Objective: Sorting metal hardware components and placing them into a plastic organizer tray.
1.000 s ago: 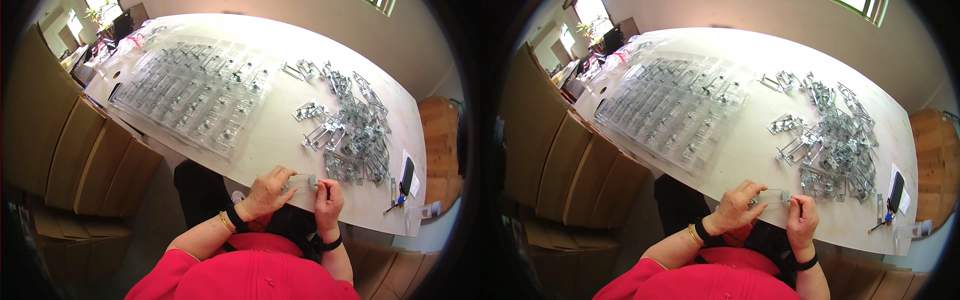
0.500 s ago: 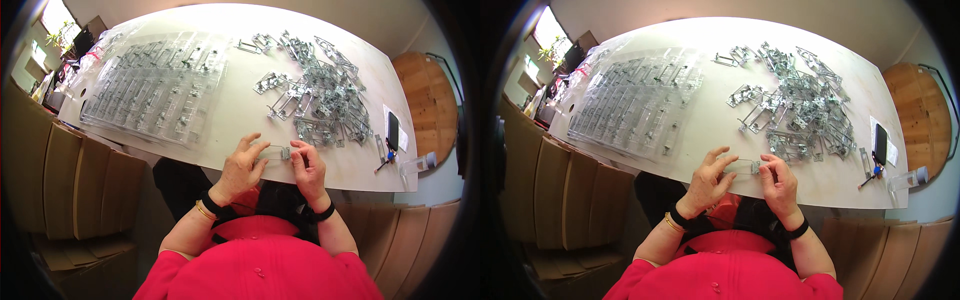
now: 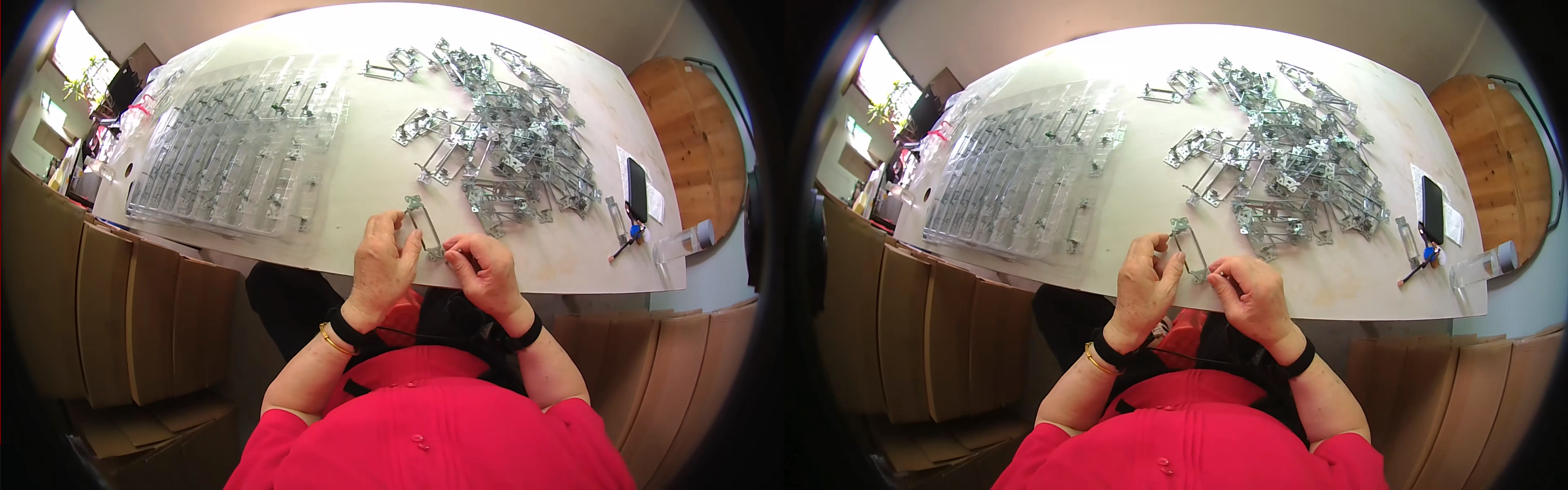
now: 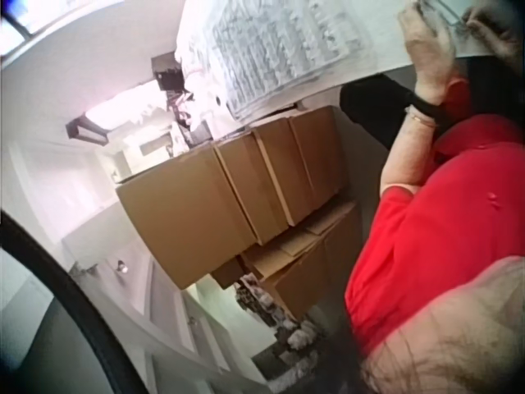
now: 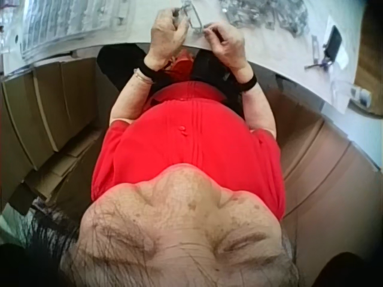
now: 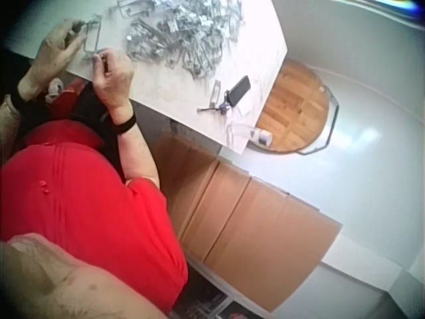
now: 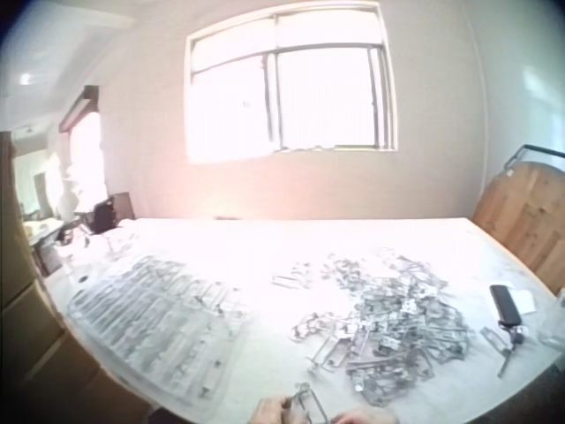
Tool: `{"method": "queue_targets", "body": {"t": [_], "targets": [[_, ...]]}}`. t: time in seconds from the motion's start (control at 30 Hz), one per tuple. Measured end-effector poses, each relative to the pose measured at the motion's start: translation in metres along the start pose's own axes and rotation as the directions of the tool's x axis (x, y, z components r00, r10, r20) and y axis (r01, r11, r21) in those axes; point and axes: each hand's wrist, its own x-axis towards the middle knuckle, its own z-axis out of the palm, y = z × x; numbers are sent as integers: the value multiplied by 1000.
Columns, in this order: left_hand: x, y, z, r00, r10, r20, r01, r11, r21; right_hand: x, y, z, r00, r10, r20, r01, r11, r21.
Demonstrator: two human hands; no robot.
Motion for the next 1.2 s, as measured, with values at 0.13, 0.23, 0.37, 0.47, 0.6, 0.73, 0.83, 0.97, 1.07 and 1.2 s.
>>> {"method": "queue_targets", "body": {"t": [0.13,0.23,0.37,0.47,0.6,0.73,0.83,0.97,1.07,1.2], "targets": [[3,3,11,998,45,-37,-41,995,94,0,2,2,999,-34,9,34,999,19],[6,15,10,999,-24,31,18,984,176,2,-1,-2,998,-59,13,58,998,13],[5,7,8,999,14,32,-19,988,150,-3,0,-3,999,34,22,-35,998,51],[4,7,2,996,19,82,-31,989,146,-5,2,0,996,39,-85,-32,996,83],[0,10,1,991,121,60,-131,968,215,-5,4,4,982,90,-169,-74,992,100],[-7,10,2,967,251,29,-248,916,315,-3,5,7,971,53,-233,-47,998,29],[-10,8,4,953,301,48,-299,896,328,1,3,5,984,-39,-176,20,994,-109],[-13,16,4,951,298,83,-307,875,375,0,2,6,985,-26,-173,4,993,-122],[-16,15,4,950,280,140,-313,842,439,0,0,5,986,-15,-169,-7,992,-128],[-16,15,5,954,272,128,-301,844,444,0,1,6,987,-30,-161,4,987,-160]]}}
